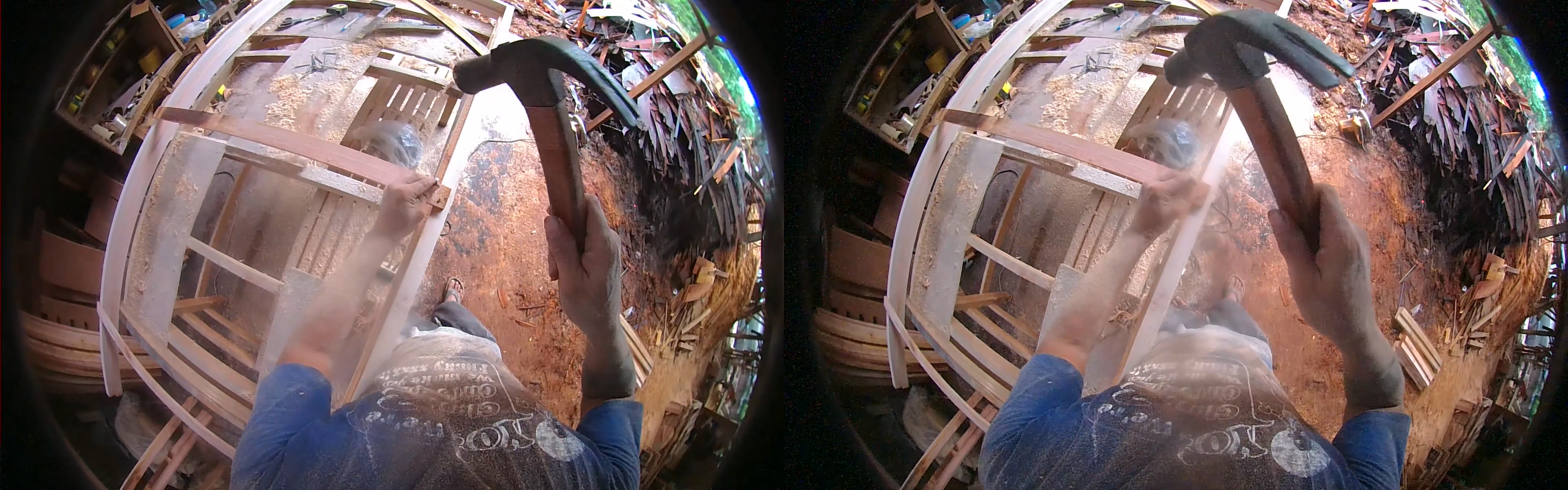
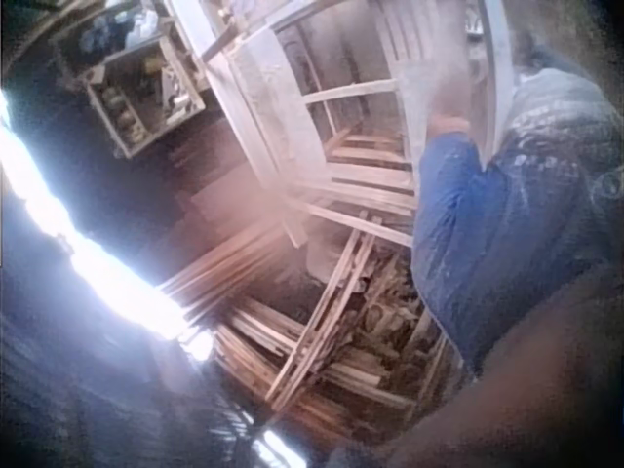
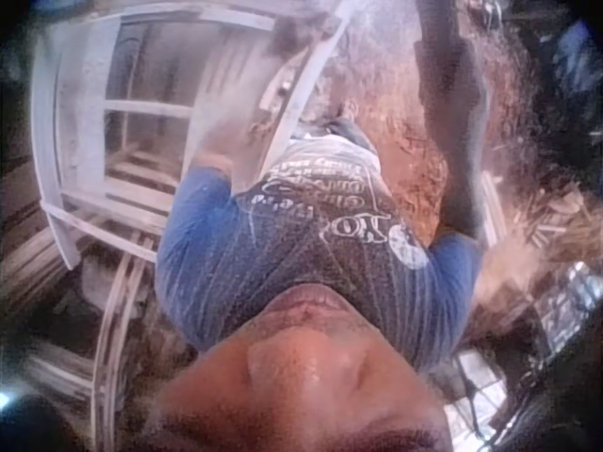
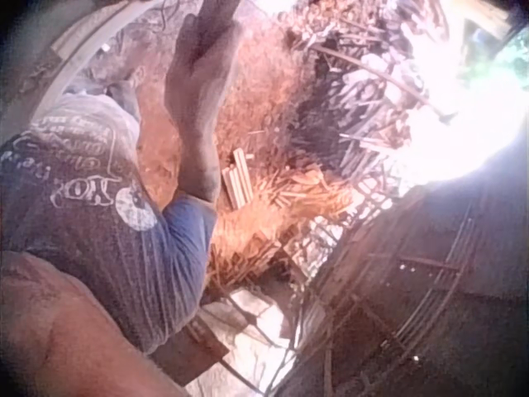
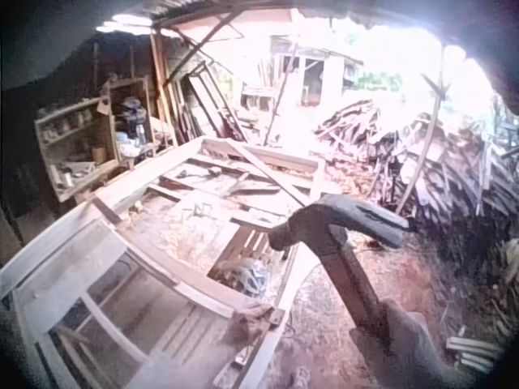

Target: The person hammers pieces of wood together to form a frame, and then measures the frame dimensions using a tape measure and a pencil.

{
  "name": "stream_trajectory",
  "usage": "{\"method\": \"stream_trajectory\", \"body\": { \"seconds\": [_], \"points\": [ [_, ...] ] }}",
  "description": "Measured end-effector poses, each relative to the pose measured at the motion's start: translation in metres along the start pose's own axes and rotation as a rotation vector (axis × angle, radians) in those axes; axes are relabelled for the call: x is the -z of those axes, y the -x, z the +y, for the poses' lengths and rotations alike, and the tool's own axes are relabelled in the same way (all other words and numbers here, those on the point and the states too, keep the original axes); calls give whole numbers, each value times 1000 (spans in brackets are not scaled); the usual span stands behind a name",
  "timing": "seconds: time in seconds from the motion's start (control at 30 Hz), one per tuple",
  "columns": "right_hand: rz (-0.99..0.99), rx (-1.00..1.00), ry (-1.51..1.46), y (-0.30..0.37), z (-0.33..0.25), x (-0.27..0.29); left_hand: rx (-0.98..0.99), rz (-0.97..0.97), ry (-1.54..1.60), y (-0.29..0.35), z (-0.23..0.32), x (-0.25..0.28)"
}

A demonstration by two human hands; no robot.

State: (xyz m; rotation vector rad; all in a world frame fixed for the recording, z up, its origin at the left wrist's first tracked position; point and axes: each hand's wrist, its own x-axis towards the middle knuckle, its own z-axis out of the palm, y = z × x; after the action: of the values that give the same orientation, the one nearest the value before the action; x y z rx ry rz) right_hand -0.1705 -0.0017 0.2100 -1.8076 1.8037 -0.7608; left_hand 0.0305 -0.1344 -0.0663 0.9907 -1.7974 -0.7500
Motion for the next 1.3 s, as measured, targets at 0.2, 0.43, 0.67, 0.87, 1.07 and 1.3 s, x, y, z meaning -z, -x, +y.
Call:
{"method": "stream_trajectory", "body": {
  "seconds": [0.2, 0.43, 0.67, 0.87, 1.07, 1.3],
  "points": [
    [-144, -107, 70, -8, 37, -47, -30, 12, 15, -1, -2, -6],
    [-140, -80, 116, -7, 20, -25, -57, 33, 12, 2, 7, 0],
    [-300, -152, 203, -9, 70, -60, -8, 4, -24, 0, 8, -8],
    [-95, -313, -107, 21, 80, -32, 11, -69, -75, -11, 14, 17],
    [-26, -551, -414, 73, 120, -31, -27, -51, -656, -76, -24, 101],
    [-61, -575, -422, 97, 124, -45, 308, -348, -875, -61, -35, 107]
  ]
}}
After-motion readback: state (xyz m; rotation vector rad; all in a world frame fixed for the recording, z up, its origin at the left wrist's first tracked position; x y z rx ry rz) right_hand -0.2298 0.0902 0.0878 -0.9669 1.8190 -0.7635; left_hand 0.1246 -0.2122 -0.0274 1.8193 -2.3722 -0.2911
